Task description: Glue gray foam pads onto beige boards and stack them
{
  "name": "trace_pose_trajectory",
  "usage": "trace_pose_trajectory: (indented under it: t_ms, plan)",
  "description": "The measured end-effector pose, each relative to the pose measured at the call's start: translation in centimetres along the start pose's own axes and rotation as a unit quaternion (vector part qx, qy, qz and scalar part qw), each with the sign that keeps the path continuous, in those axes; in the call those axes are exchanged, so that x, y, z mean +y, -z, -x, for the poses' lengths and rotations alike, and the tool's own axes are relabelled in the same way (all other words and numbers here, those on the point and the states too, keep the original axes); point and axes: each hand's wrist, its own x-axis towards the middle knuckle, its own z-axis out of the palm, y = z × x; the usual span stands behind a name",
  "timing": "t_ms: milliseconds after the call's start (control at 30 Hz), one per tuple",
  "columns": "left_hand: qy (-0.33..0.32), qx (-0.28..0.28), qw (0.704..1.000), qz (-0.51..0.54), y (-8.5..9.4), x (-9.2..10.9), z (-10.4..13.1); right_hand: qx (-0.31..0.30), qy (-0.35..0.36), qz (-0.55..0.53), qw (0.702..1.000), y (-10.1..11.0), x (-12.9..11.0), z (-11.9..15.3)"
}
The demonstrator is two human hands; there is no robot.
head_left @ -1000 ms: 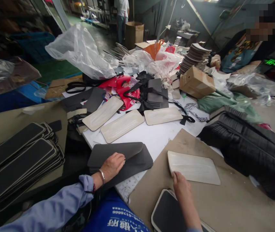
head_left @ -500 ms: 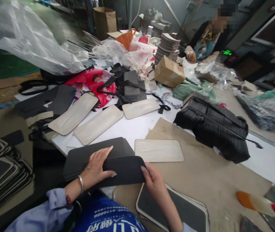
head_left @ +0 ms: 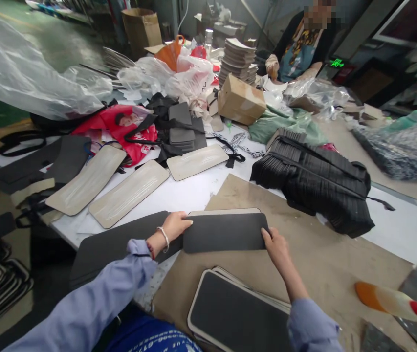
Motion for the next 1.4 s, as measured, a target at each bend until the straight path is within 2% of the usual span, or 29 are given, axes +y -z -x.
trace_pose_trajectory:
  t_ms: [67, 100, 167, 300, 667, 1033, 1233, 1400]
  plan:
    - [-0.013, 0.071, 0.985, -0.158, -1.2, 0.5, -1.8, -0.018, -0.022, 0.048, 0.998, 0.2, -0.1, -1.4]
    - [-0.016, 0.088, 0.972, -0.215, -1.7, 0.6, -2.5, -0.028, -0.036, 0.063, 0.997, 0.2, -0.3, -2.0]
    - [-0.009, 0.091, 0.955, -0.281, -2.5, 0.6, -3.1, -0.048, -0.061, 0.080, 0.994, 0.1, -0.7, -2.8]
    - [0.001, 0.080, 0.941, -0.329, -3.4, 0.2, -3.3, -0.079, -0.080, 0.095, 0.989, -0.7, -0.8, -3.7]
    - [0.005, 0.078, 0.930, -0.359, -3.6, 0.1, -3.3, -0.085, -0.074, 0.084, 0.990, -1.5, 0.2, -4.6]
    - [0.027, 0.063, 0.940, -0.335, -3.2, 0.5, -3.9, -0.086, -0.072, 0.080, 0.991, -1.6, 0.5, -5.0]
    - [0.029, 0.134, 0.941, -0.309, -3.8, 0.3, -3.6, -0.085, -0.075, 0.082, 0.990, -1.7, 0.3, -5.0]
    - [-0.002, 0.113, 0.956, -0.272, -4.8, 0.5, -4.1, -0.075, -0.101, 0.089, 0.988, -1.2, 1.6, -4.2]
